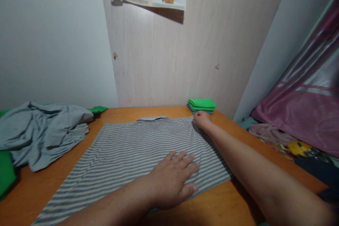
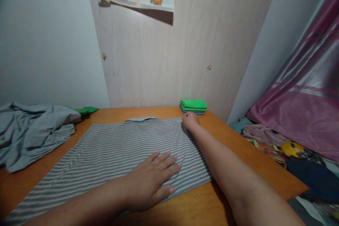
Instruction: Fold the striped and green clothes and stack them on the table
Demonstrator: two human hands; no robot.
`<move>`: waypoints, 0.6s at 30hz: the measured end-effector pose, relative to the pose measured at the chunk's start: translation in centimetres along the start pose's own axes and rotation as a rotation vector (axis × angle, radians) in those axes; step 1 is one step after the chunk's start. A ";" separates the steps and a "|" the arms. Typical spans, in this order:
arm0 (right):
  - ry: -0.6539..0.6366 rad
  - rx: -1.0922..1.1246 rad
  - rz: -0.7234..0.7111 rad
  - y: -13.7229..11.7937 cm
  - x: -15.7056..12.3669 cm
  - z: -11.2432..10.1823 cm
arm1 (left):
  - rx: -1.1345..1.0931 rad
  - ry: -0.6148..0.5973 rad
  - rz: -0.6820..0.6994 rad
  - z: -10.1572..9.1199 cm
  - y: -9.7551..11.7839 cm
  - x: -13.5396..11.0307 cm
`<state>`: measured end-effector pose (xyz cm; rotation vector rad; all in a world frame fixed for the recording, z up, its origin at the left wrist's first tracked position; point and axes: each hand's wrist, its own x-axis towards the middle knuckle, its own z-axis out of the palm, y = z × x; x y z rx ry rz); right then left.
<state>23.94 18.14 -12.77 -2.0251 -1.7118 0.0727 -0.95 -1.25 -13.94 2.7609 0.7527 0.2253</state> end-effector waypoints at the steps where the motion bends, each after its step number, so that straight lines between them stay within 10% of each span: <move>1: 0.002 0.001 -0.023 -0.3 -0.3 -0.2 | 0.000 0.002 0.000 0.0 0.0 0.0; 8: -0.158 -0.013 -0.272 -0.6 -6.0 0.9 | 0.006 0.031 0.001 0.2 0.1 -0.2; 18: -0.306 -0.301 -0.086 2.1 -6.6 -0.4 | -0.019 0.046 -0.011 -0.2 0.4 -0.2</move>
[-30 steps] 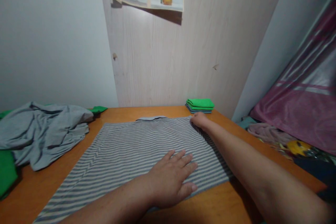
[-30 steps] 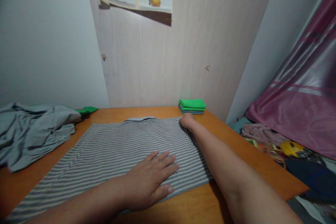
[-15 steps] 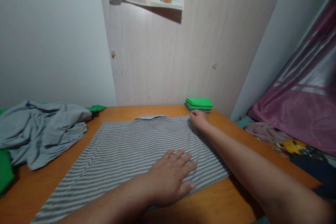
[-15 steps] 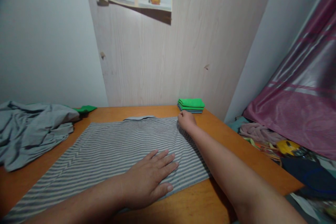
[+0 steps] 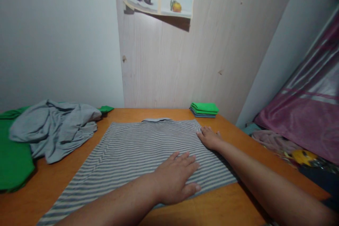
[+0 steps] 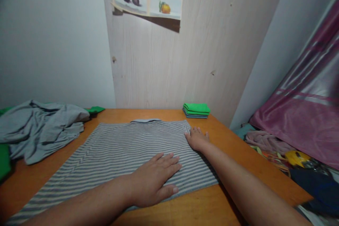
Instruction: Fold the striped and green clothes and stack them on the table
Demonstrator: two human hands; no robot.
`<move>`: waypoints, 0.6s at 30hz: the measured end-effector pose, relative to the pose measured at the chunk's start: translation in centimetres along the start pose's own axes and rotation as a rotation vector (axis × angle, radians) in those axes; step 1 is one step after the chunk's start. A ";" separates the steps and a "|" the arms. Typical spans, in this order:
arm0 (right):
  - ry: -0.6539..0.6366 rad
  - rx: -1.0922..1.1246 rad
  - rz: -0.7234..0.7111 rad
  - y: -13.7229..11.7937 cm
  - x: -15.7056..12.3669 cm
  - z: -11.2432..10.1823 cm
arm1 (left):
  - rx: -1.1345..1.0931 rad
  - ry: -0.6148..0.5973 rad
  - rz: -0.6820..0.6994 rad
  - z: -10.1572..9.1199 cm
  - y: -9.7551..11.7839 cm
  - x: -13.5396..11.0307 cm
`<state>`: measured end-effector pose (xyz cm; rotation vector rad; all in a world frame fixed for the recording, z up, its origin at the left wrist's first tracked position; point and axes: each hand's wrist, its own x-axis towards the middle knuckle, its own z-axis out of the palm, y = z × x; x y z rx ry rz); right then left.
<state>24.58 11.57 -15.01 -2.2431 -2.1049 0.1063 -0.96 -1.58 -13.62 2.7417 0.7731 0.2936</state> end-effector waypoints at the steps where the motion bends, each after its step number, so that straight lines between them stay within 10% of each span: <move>1: 0.016 0.004 -0.010 -0.4 0.0 -0.3 | -0.002 -0.002 -0.001 0.0 0.0 0.0; 8: 0.052 0.049 -0.281 -3.8 -0.7 0.6 | 0.014 0.010 -0.006 0.2 0.0 0.1; 18: -0.001 0.000 -0.227 -3.0 -0.6 1.4 | -0.100 0.050 -0.017 -0.1 -0.3 0.2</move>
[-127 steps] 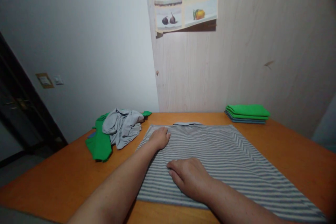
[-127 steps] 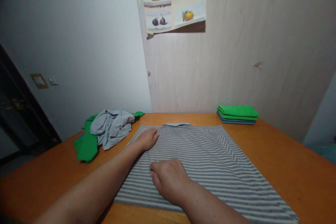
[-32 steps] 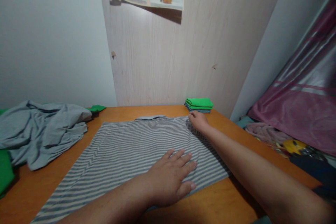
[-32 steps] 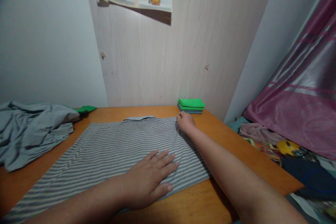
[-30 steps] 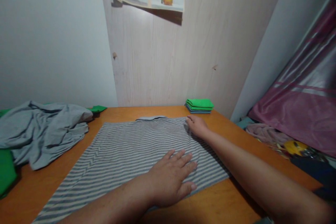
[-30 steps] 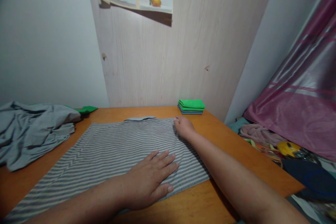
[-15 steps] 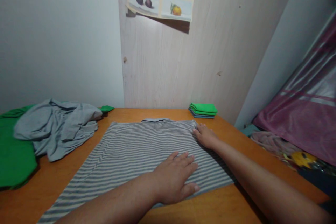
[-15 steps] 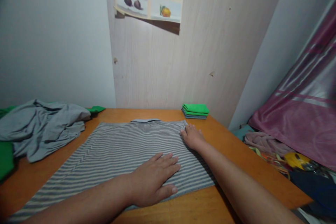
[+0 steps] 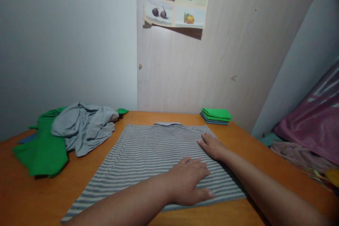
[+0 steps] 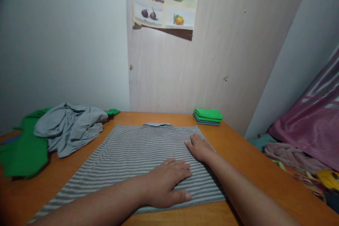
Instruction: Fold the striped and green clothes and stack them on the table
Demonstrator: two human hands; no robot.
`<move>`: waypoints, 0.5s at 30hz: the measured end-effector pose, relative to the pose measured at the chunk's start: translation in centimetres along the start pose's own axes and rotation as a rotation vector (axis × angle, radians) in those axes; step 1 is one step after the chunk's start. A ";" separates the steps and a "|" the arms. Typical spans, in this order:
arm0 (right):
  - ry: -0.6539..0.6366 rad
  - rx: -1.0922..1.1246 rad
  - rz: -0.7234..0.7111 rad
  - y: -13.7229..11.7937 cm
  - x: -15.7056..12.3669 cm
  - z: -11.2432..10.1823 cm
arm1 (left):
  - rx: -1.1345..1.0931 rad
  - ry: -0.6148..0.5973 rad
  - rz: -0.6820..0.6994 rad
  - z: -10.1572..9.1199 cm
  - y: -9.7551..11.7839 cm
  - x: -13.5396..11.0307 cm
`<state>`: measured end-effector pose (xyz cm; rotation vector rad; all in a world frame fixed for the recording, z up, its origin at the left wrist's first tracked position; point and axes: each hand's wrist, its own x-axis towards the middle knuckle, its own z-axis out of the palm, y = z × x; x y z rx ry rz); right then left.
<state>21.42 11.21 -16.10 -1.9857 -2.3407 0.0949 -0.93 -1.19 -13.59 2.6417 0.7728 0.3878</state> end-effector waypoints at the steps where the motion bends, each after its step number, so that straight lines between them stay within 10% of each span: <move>1: 0.009 -0.001 0.002 0.0 -0.2 0.1 | -0.042 0.021 -0.022 -0.1 -0.2 0.2; 15: -0.003 0.016 0.021 -0.5 -1.9 0.7 | -0.290 0.215 -0.148 -0.2 -1.5 0.9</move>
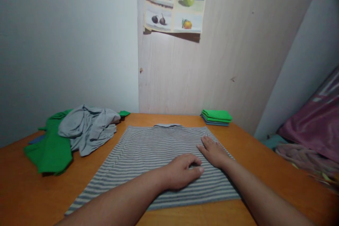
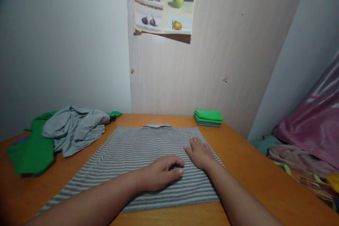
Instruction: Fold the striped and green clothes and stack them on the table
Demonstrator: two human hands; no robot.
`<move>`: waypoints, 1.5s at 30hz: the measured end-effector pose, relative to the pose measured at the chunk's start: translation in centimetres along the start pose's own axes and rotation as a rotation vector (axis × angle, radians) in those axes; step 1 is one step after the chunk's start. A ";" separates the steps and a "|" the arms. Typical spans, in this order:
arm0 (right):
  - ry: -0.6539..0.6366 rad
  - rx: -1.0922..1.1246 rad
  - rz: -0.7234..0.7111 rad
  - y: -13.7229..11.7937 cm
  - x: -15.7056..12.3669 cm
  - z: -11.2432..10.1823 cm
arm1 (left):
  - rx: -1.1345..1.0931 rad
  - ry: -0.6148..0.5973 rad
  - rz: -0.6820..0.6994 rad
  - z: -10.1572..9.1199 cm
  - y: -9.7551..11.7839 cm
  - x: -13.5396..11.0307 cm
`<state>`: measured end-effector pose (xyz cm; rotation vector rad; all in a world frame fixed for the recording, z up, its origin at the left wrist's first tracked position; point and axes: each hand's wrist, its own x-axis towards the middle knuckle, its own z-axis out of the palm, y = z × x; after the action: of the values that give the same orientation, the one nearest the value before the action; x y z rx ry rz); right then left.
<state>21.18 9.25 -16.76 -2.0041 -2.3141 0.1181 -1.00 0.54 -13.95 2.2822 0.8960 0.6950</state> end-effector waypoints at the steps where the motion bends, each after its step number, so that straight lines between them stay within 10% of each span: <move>1: 0.003 0.004 0.005 -0.2 0.0 0.0 | 0.009 0.009 0.008 0.1 -0.1 0.0; 15: 0.066 -0.022 -0.036 0.6 0.7 1.1 | 0.111 0.122 -0.081 -1.4 -0.5 -0.5; 23: 0.119 -0.022 -0.058 1.2 1.4 2.1 | 0.604 0.096 -0.511 -6.8 -3.5 -9.5; 34: 0.148 -0.010 -0.079 1.5 2.0 2.6 | 0.697 0.061 -0.738 -10.0 -3.8 -17.8; 45: 0.121 0.009 -0.060 1.0 2.0 2.4 | 0.787 0.177 -0.730 -12.4 -4.7 -15.2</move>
<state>21.66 11.40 -19.22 -1.8801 -2.2913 0.0030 -20.62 -3.70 -12.35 2.2220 2.2346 0.2143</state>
